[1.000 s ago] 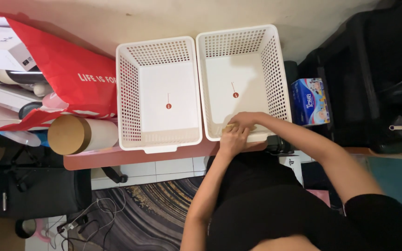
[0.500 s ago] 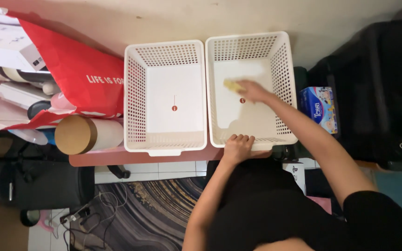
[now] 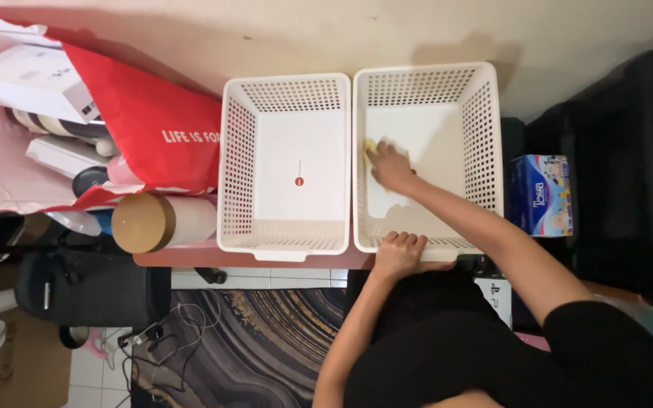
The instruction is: The person is emptying storage baskets and then cleaning them with a spray and cloth.
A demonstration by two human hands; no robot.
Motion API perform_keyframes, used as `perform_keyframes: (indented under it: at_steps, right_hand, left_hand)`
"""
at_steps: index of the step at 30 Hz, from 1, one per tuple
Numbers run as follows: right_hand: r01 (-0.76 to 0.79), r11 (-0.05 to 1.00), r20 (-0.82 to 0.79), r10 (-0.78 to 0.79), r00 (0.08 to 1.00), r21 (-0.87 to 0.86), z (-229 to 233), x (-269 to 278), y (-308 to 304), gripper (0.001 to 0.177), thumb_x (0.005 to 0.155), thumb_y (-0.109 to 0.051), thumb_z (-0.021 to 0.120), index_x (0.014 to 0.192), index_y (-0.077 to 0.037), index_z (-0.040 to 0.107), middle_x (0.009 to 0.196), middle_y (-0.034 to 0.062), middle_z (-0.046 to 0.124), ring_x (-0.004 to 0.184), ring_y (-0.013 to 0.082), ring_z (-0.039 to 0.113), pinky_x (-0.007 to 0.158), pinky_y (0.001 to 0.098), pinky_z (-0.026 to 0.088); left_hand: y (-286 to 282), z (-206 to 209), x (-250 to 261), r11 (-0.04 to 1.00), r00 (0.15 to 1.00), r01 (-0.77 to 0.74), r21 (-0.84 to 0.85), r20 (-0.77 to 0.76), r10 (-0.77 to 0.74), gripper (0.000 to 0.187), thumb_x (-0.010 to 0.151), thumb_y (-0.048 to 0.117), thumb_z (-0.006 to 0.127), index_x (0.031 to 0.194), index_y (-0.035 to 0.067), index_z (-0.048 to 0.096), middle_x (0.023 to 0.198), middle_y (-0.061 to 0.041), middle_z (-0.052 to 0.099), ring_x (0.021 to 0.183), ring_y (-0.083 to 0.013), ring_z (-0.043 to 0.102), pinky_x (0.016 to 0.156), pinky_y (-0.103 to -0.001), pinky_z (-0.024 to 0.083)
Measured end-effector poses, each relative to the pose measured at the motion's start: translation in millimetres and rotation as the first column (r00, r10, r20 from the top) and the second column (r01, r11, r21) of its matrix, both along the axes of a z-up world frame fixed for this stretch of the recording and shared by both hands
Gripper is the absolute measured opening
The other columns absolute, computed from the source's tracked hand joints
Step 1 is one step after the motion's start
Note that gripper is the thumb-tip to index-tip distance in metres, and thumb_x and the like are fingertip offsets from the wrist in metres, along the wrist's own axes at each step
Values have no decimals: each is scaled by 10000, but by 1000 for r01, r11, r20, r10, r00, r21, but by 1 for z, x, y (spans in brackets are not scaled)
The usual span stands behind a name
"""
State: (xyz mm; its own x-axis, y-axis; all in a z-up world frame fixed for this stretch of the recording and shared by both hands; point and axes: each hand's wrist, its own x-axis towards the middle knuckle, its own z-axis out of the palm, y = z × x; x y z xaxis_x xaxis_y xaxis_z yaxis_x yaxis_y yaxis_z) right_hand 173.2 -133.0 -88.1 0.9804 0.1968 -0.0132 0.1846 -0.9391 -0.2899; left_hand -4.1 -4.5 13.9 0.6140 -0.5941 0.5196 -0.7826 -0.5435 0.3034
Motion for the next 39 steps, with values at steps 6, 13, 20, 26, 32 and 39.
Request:
perform_keyframes:
  at_steps: [6,13,20,26,32,39]
  right_hand:
    - [-312,950,-262,301,917,3,17,-72,-2,637,840,-124,642,1459,-258,577,1402,207,514,1128,393,586,859,477,555]
    - [-579,798,-528,568,631,166,23,-95,-27,403,925,-303,615,1320,-360,676,1370,-4,575,1246,289,553,974,428,493]
    - [-567,820,-747,326,579,-81,21,-45,-87,381,957,-286,537,1273,-417,705,1265,-10,710,1234,266,647,1017,502,500]
    - [-45,999,-373,39,927,-7,19,48,-159,589,887,-21,450,1412,-243,598,1424,142,541,1221,426,570,987,605,443]
    - [127,942,-70,-156,985,-311,9,42,-136,428,1002,-106,472,1426,-90,519,1446,266,492,1081,466,628,937,607,462]
    - [133,911,-170,-213,962,-391,25,2,-107,373,980,-147,526,1346,-73,506,1412,239,512,1007,417,687,650,583,582]
  left_hand:
    - [-2,-17,0,998,1000,28,47,10,-28,720,806,802,710,648,105,620,558,-19,593,516,-157,608,563,-284,456]
    - [-2,4,6,1000,991,-14,-26,135,17,722,780,779,670,828,59,695,716,-72,671,704,-198,713,779,-323,572]
    - [-2,-4,0,996,999,17,90,-43,-13,718,797,801,705,691,94,637,596,-44,633,509,-188,620,585,-299,500]
    - [-2,-2,2,998,998,13,67,-62,-9,722,790,792,721,653,97,586,573,-49,610,495,-203,600,546,-303,479]
    - [-4,5,4,1000,999,-9,29,-45,10,715,772,781,741,647,100,562,557,-40,575,495,-216,592,538,-315,469]
    - [-2,2,1,999,997,-29,27,-78,31,736,729,793,750,650,84,569,566,-57,582,503,-242,602,538,-333,462]
